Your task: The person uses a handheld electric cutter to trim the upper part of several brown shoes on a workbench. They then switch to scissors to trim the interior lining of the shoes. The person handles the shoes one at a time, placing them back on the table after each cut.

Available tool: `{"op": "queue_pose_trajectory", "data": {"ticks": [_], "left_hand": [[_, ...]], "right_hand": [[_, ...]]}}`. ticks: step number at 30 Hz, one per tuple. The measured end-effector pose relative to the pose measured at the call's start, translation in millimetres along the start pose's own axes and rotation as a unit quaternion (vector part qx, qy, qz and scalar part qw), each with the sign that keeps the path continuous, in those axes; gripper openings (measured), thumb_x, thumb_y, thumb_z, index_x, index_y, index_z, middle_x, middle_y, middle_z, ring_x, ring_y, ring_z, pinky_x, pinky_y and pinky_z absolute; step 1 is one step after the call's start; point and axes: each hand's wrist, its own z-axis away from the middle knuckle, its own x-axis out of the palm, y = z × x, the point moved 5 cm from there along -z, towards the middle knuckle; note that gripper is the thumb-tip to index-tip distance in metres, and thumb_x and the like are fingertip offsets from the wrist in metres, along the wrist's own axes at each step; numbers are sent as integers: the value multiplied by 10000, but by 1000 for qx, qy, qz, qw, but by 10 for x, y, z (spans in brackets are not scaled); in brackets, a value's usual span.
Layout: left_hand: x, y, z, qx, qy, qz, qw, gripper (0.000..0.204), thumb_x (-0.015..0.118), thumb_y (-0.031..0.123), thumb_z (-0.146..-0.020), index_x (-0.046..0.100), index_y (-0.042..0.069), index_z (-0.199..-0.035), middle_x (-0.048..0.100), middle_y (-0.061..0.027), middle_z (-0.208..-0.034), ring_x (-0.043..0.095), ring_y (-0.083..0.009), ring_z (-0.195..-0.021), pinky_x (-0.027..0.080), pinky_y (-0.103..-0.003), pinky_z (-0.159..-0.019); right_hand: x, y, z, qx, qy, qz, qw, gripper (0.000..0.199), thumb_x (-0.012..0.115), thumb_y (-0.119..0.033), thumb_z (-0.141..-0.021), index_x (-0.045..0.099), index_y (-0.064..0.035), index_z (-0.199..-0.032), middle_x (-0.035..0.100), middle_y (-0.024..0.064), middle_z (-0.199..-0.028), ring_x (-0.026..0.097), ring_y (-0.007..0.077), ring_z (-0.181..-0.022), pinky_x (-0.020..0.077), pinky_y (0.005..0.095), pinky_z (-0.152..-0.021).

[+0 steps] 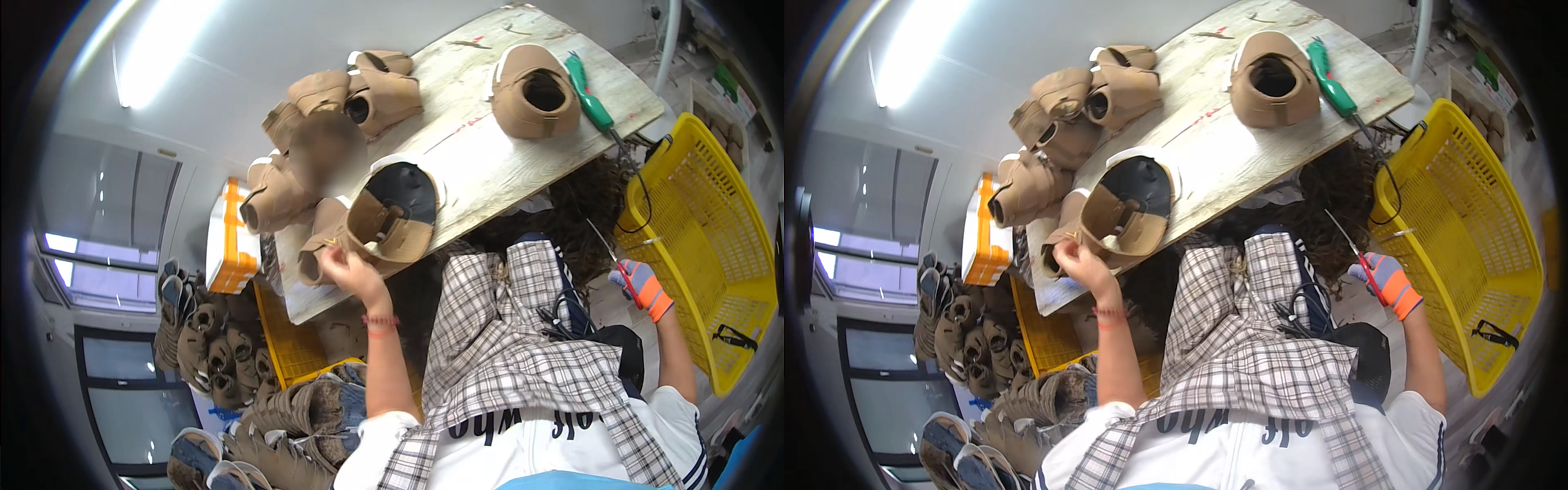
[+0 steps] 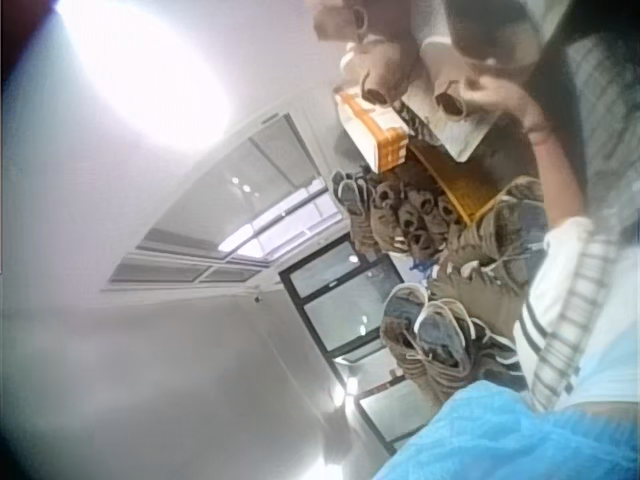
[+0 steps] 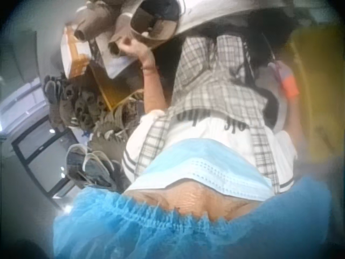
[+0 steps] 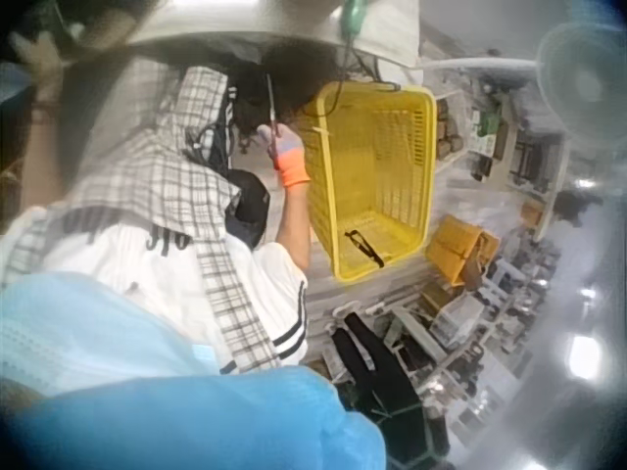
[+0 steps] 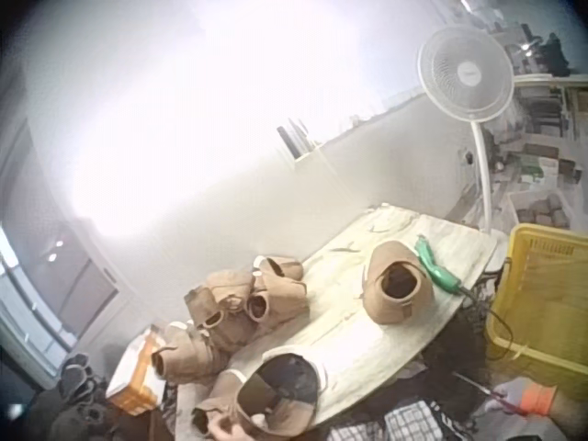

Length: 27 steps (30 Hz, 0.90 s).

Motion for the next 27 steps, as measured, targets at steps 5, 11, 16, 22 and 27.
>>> {"op": "queue_pose_trajectory", "data": {"ticks": [5, 11, 16, 22, 27], "left_hand": [[-295, -1110, 526, -405, -55, 172, 896, 419, 673, 273, -886, 529, 53, -1213, 602, -34, -1088, 558, -145, -894, 427, -318, -744], [-276, -1024, 366, -422, -135, 357, 822, 300, 649, 302, -908, 619, 65, -1089, 662, -17, -1046, 598, -152, -947, 437, -331, -827], [-774, -279, 709, -481, -146, 548, 669, 436, 435, 292, -1007, 453, 33, -1357, 505, -111, -1374, 455, -280, -1282, 330, -510, -1081], [-1210, -153, 1661, -666, -145, 396, 615, 296, 432, 303, -1012, 608, 67, -1044, 594, -35, -830, 551, -205, -765, 449, -531, -932], [-1309, -536, 1911, -619, -179, 426, 635, 368, 423, 299, -1019, 567, 19, -1210, 645, -92, -1130, 612, -243, -1034, 481, -442, -952]], "right_hand": [[124, -509, -232, -18, -41, 9, 999, 413, 711, -464, -818, 583, -74, -772, 505, 16, -544, 477, 122, -454, 375, 291, -443], [263, -1150, -324, -152, 19, 215, 965, 503, 725, -517, -768, 611, -53, -927, 644, 177, -771, 612, 393, -744, 478, 423, -662], [262, -2078, 11, -280, 96, 232, 927, 511, 802, -388, -694, 586, -45, -1007, 620, 185, -921, 585, 386, -882, 484, 413, -752], [1087, -2377, 21, -466, -28, 344, 815, 365, 745, -202, -638, 587, -67, -938, 593, 136, -956, 565, 337, -927, 455, 405, -845], [1487, -1972, -167, -458, -93, 412, 782, 366, 744, -220, -609, 582, -73, -903, 578, 122, -925, 546, 321, -941, 437, 407, -860]]}}
